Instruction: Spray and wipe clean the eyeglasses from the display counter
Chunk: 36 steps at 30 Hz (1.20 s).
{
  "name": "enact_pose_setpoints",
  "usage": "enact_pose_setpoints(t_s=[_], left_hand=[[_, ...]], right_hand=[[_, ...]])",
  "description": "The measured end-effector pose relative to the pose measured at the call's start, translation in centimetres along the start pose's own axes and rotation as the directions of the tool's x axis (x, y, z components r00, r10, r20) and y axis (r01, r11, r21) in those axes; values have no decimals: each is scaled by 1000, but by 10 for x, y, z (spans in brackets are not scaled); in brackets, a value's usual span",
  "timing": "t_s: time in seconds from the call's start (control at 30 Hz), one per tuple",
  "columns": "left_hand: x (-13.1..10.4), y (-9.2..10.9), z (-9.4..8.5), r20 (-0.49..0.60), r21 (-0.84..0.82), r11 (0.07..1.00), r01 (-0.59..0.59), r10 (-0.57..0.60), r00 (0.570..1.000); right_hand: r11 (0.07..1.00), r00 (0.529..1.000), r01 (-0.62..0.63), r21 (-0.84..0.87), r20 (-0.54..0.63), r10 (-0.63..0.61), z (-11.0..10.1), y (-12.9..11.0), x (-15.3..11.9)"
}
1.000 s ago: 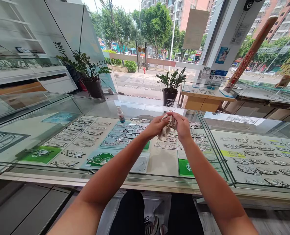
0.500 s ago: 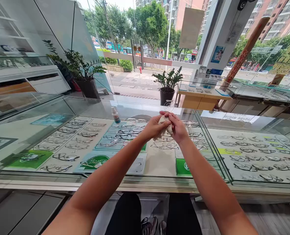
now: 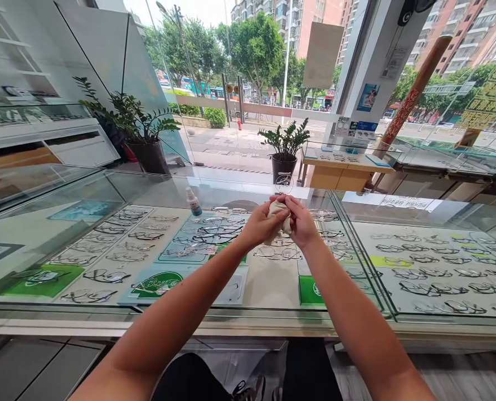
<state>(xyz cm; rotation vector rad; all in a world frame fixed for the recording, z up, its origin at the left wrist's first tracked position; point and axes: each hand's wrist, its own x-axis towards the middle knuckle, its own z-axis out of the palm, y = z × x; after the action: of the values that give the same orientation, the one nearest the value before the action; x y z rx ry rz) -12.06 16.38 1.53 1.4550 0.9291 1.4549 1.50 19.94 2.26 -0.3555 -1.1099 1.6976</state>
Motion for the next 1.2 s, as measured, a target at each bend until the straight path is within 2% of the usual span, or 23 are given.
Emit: enact_pose_setpoints(t_s=[0.17, 0.3, 0.37, 0.47, 0.6, 0.67, 0.73, 0.97, 1.2], left_hand=[[-3, 1, 6, -154, 105, 993, -63, 79, 985], [-5, 4, 9, -166, 69, 997, -46, 57, 985], [-4, 5, 7, -126, 46, 998, -39, 44, 991], [-1, 7, -1, -8, 43, 999, 13, -13, 1000], [0, 12, -12, 132, 28, 992, 123, -126, 983], [-1, 14, -14, 181, 8, 990, 140, -140, 974], [-1, 13, -13, 182, 10, 993, 114, -114, 977], [3, -1, -8, -7, 29, 1000, -6, 6, 1000], [0, -6, -6, -188, 219, 969, -118, 161, 969]], right_hand=[[999, 1000, 17, -29, 6, -16, 10, 3, -4], [999, 1000, 29, -17, 14, -28, 13, 2, -5], [1000, 1000, 14, -21, -8, -14, 12, 2, -4], [1000, 998, -18, 3, -67, 19, 6, 3, 1], [997, 989, -50, 55, -136, 57, -1, 6, 5], [995, 986, -67, 72, -149, 77, -3, 6, 6], [993, 985, -70, 90, -151, 83, -3, 6, 7], [999, 997, 39, 22, -60, -37, 8, 10, 9], [1000, 999, 17, 18, -28, -17, 18, 12, 8]])
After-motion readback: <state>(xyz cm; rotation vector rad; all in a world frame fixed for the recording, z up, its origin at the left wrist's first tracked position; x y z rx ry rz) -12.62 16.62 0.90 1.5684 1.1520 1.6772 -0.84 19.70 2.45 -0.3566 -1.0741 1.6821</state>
